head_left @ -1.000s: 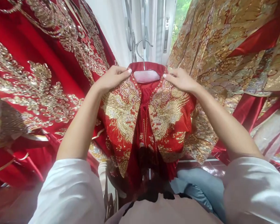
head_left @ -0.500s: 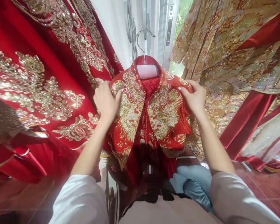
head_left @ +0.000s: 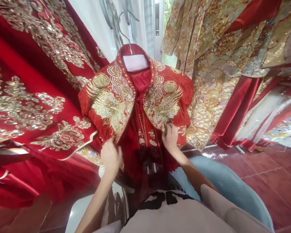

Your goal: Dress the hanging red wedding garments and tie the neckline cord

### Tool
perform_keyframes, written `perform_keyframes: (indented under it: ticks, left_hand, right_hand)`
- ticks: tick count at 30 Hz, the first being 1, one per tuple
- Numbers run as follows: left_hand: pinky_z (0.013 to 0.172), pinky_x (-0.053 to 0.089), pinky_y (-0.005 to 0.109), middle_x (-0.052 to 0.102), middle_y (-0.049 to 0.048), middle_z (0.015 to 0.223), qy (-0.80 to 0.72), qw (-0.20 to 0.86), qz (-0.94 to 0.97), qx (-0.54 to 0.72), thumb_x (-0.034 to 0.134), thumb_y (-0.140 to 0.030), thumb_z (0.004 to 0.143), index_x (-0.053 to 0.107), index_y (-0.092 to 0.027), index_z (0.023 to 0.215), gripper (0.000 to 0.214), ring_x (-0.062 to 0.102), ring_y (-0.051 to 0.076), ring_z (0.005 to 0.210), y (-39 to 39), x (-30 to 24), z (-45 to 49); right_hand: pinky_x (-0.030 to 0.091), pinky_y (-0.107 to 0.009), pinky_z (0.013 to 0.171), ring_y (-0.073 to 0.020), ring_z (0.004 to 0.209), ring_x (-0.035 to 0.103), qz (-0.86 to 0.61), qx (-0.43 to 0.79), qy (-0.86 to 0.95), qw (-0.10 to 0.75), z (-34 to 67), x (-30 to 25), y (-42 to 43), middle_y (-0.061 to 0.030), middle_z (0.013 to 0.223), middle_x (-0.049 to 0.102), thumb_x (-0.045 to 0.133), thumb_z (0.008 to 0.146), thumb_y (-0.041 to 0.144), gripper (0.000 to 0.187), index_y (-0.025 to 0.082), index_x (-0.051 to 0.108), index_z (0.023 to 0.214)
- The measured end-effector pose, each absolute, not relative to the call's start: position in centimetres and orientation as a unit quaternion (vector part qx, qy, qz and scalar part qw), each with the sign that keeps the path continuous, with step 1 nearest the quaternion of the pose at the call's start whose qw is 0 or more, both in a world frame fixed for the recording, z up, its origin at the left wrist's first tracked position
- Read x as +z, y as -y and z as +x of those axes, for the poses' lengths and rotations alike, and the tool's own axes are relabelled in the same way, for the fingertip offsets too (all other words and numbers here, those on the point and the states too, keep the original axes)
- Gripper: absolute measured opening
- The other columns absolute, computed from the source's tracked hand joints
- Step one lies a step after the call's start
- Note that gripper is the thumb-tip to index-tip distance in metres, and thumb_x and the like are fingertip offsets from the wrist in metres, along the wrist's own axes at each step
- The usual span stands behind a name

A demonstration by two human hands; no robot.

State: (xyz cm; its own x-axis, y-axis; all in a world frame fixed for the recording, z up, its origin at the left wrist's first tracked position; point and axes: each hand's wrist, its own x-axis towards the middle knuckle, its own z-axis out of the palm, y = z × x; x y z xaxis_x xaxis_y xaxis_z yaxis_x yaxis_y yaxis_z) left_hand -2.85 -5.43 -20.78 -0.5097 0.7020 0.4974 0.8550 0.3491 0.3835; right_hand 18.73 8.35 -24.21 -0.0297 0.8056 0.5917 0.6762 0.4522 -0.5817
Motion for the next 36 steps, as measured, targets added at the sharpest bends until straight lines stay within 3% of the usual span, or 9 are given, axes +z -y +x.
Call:
perform_keyframes:
  ticks: [3,6,10,14,17,22,26,30,36]
  left_hand:
    - [0.07,0.047,0.042,0.058,0.011,0.075,0.828,0.062,-0.459,-0.317,0.036,-0.02,0.084,0.052,-0.016,0.101,0.024,0.061,0.03,0.073,7.4,-19.7,-1.4]
    - [0.064,0.046,0.037,0.052,0.0058,0.064,0.754,0.023,-0.551,-0.357,0.037,-0.017,0.08,0.051,-0.021,0.084,0.015,0.057,0.025,0.062,8.9,-18.6,3.1]
    - [0.069,0.048,0.033,0.06,0.0095,0.079,0.698,-0.049,-0.64,-0.317,0.041,-0.017,0.081,0.054,-0.019,0.092,0.017,0.062,0.024,0.073,7.2,-18.4,8.0]
    - [0.069,0.048,0.037,0.059,0.0201,0.105,0.789,-0.075,-0.583,-0.178,0.032,-0.019,0.089,0.048,-0.009,0.116,0.033,0.065,0.031,0.084,2.7,-19.8,7.2]
    - [0.073,0.048,0.037,0.054,0.0219,0.117,0.805,-0.054,-0.566,-0.167,0.031,-0.022,0.091,0.037,-0.009,0.13,0.042,0.063,0.034,0.094,1.3,-21.4,5.0]
    - [0.08,0.047,0.034,0.053,0.0196,0.12,0.801,-0.077,-0.563,-0.187,0.038,-0.022,0.089,0.044,-0.013,0.122,0.034,0.056,0.032,0.108,2.1,-23.5,3.6]
    - [0.079,0.046,0.036,0.06,0.0168,0.106,0.799,-0.105,-0.565,-0.176,0.039,-0.015,0.085,0.051,-0.016,0.111,0.028,0.061,0.03,0.095,2.8,-23.7,5.2]
    - [0.077,0.045,0.037,0.063,0.0176,0.095,0.741,-0.142,-0.634,-0.17,0.044,-0.022,0.087,0.055,-0.016,0.103,0.021,0.062,0.032,0.091,3.5,-23.9,7.3]
    - [0.078,0.042,0.034,0.06,0.0122,0.094,0.755,-0.143,-0.573,-0.284,0.042,-0.014,0.083,0.051,-0.019,0.097,0.017,0.06,0.026,0.087,1.1,-25.6,4.8]
  right_hand:
    - [0.045,-0.037,0.071,-0.0239,0.075,0.056,-0.507,0.137,0.706,0.476,20.0,-20.8,-6.3,-0.0109,0.078,0.059,0.035,0.075,0.011,0.024,0.017,0.057,0.083]
    - [0.041,-0.03,0.057,-0.0174,0.055,0.047,-0.407,0.18,0.72,0.533,19.7,-16.4,-1.4,-0.0016,0.059,0.049,0.035,0.074,0.012,0.015,0.021,0.046,0.07]
    - [0.042,-0.029,0.061,-0.0164,0.06,0.048,-0.343,0.151,0.711,0.595,17.4,-14.6,0.9,-0.0019,0.065,0.05,0.035,0.076,0.013,0.012,0.022,0.042,0.074]
    - [0.046,-0.036,0.072,-0.022,0.073,0.055,-0.44,0.2,0.732,0.48,15.0,-19.0,-3.8,-0.009,0.077,0.057,0.034,0.071,0.008,0.02,0.018,0.048,0.082]
    - [0.045,-0.042,0.089,-0.0254,0.095,0.055,-0.463,0.205,0.723,0.469,14.5,-23.0,-5.7,-0.0144,0.097,0.059,0.037,0.073,0.009,0.032,0.014,0.052,0.102]
    - [0.033,-0.047,0.107,-0.0273,0.125,0.041,-0.486,0.167,0.706,0.488,16.1,-27.1,-4.2,-0.0189,0.129,0.047,0.042,0.073,0.012,0.054,0.012,0.043,0.127]
    - [0.043,-0.045,0.096,-0.0265,0.108,0.055,-0.52,0.203,0.634,0.534,17.4,-28.0,-2.8,-0.0173,0.109,0.057,0.036,0.075,0.014,0.041,0.014,0.047,0.114]
    - [0.049,-0.04,0.086,-0.0247,0.091,0.06,-0.466,0.179,0.643,0.58,16.7,-27.2,-0.9,-0.0121,0.091,0.061,0.039,0.075,0.02,0.023,0.02,0.05,0.095]
    - [0.048,-0.039,0.083,-0.0239,0.086,0.062,-0.476,0.265,0.755,0.365,14.1,-26.6,-4.2,-0.0123,0.094,0.064,0.034,0.075,0.008,0.038,0.014,0.053,0.107]
